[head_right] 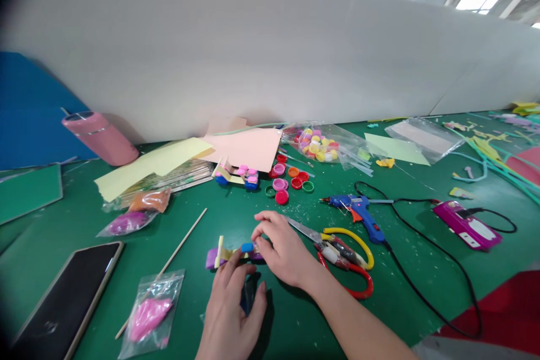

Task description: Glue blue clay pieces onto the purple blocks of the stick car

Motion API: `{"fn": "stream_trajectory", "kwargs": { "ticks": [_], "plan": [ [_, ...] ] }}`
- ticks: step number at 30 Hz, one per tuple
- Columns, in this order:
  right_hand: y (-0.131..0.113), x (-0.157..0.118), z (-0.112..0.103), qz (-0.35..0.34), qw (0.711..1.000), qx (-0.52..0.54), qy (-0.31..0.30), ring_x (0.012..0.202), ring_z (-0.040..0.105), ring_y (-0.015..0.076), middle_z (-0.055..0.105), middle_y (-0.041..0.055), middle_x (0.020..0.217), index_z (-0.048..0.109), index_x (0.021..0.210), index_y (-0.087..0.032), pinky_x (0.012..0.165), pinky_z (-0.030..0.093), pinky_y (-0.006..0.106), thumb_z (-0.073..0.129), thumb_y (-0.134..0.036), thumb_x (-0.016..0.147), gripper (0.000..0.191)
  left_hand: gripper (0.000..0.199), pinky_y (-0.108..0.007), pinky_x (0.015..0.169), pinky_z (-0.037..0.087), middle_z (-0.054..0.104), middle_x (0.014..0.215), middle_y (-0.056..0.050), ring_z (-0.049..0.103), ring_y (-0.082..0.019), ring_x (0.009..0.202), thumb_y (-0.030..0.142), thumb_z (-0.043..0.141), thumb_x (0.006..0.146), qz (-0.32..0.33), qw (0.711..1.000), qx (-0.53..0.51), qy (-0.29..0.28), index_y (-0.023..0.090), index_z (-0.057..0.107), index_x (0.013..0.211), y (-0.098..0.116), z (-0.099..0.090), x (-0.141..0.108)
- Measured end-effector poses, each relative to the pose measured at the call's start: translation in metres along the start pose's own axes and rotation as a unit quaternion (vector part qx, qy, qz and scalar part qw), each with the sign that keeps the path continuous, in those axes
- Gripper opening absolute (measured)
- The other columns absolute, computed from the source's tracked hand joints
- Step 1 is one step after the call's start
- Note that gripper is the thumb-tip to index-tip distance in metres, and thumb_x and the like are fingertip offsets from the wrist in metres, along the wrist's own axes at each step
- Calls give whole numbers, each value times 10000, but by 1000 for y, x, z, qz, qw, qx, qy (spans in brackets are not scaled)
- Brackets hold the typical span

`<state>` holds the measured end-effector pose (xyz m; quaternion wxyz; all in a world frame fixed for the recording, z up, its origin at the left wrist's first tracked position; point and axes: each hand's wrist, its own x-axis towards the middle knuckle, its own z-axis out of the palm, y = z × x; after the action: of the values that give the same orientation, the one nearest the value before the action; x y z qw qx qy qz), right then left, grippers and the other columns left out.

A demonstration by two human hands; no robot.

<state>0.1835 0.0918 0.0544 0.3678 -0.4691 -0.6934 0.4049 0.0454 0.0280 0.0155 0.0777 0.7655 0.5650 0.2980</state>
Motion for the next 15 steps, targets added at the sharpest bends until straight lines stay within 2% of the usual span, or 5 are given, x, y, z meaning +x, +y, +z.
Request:
{"fn": "stream_trajectory", "kwargs": {
  "ticks": [4, 8, 11, 15],
  "plan": [
    [9, 1, -11, 38, 993, 90, 69, 1007, 531, 191, 579, 65, 1056, 570, 801, -192, 845, 393, 342, 465, -237, 852, 125, 174, -480, 782, 506, 529, 1128, -226, 522, -323, 1065, 221, 498, 765, -2, 1000, 0, -2, 133, 555, 904, 0, 0, 1],
    [20, 3, -35, 73, 957, 198, 200, 771, 605, 157, 636, 45, 856, 561, 829, -186, 628, 445, 270, 512, -347, 824, 168, 164, -480, 794, 496, 526, 1124, -228, 521, -317, 1060, 223, 502, 767, 5, 1000, -5, 0, 136, 557, 893, 0, 0, 2],
    [25, -1, -65, 56, 901, 263, 341, 529, 516, 84, 524, -56, 586, 547, 806, -191, 512, 408, 215, 629, -344, 711, 198, 156, -485, 794, 490, 514, 1137, -226, 516, -319, 1056, 227, 506, 765, -2, 1000, -6, 1, 142, 558, 886, 1, 1, 1],
    [23, -23, -116, 19, 803, 291, 519, 426, 397, 38, 450, -94, 480, 570, 794, -171, 453, 356, 176, 619, -160, 663, 140, 164, -504, 825, 461, 500, 1153, -218, 491, -323, 1074, 229, 504, 769, -23, 999, -19, 15, 144, 555, 899, 3, 2, -1]
  ]
}}
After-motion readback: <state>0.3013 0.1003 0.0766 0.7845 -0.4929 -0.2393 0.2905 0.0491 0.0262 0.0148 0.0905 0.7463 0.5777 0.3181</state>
